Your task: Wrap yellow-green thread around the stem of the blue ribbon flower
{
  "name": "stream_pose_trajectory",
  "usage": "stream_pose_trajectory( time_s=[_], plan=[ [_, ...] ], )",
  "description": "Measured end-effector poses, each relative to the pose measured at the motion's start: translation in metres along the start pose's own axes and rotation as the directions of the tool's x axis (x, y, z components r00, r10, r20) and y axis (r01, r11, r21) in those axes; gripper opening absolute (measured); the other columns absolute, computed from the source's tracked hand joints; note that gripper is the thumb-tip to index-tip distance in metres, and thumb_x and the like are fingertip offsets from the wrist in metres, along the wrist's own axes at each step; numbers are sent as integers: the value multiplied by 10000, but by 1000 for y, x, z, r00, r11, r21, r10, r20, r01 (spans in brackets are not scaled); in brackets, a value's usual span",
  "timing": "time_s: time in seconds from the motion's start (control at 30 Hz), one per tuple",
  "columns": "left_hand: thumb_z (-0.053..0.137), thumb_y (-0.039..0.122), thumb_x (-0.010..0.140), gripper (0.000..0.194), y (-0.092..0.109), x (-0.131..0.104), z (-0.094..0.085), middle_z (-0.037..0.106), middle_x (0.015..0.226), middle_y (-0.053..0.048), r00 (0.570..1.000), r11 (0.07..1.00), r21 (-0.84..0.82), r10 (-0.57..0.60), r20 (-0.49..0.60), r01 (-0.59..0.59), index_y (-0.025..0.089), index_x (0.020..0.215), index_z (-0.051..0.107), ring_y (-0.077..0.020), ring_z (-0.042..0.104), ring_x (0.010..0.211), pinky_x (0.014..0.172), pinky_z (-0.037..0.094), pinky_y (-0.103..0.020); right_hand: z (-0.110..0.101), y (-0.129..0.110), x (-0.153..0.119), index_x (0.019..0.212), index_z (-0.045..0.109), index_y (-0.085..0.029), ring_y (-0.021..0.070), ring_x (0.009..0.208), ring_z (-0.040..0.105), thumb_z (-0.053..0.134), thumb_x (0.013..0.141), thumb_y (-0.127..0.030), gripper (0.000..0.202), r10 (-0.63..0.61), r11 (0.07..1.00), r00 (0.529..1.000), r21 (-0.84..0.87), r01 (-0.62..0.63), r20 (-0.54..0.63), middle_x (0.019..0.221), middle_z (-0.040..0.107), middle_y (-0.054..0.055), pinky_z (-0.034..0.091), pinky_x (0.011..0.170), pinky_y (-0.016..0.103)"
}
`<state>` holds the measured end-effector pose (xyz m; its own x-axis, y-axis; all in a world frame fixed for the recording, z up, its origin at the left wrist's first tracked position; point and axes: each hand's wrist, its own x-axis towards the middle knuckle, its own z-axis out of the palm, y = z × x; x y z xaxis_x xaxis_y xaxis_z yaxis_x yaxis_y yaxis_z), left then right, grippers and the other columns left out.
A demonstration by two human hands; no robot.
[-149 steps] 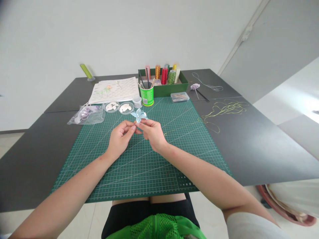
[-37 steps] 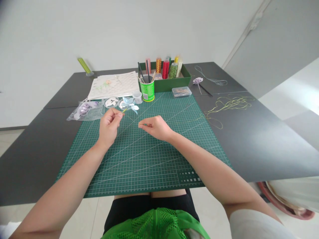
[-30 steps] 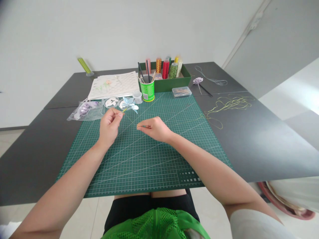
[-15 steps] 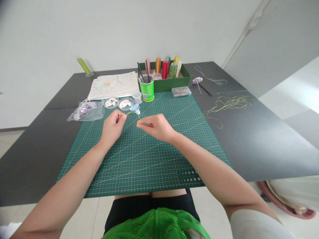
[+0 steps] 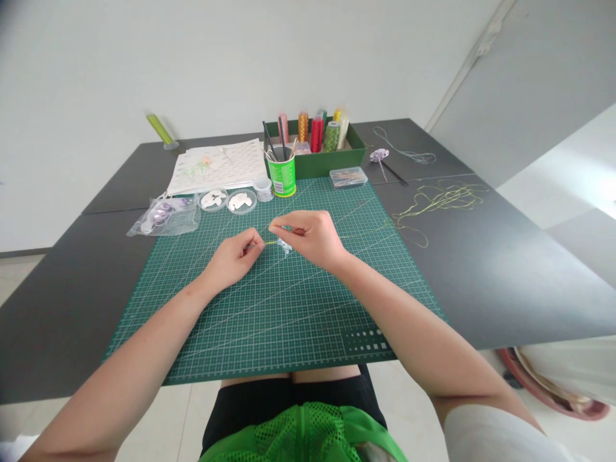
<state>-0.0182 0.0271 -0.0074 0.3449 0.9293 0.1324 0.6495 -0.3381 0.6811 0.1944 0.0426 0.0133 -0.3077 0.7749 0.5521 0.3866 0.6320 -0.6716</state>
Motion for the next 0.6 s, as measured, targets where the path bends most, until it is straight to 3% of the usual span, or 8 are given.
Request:
stream_pose_trajectory(
  time_s=[0.23, 0.6],
  plan=[
    [502, 228, 935, 160, 9, -4, 6, 494, 610, 53, 991, 993, -86, 84, 108, -75, 203, 779, 523, -127, 465, 547, 560, 326, -257, -2, 7, 2, 838, 808, -187, 104, 554, 477, 662, 900, -384, 253, 31, 999, 998, -26, -32, -63, 662, 674, 15, 362, 547, 268],
    [530, 233, 929, 173, 15, -10, 8, 482, 616, 56, 972, 974, -176, 170, 165, -141, 201, 760, 509, -112, 434, 550, 567, 328, -251, -1, 12, 4, 837, 812, -178, 93, 534, 458, 676, 891, -368, 240, 42, 999, 997, -19, -43, -67, 648, 672, 11, 347, 528, 262]
  ],
)
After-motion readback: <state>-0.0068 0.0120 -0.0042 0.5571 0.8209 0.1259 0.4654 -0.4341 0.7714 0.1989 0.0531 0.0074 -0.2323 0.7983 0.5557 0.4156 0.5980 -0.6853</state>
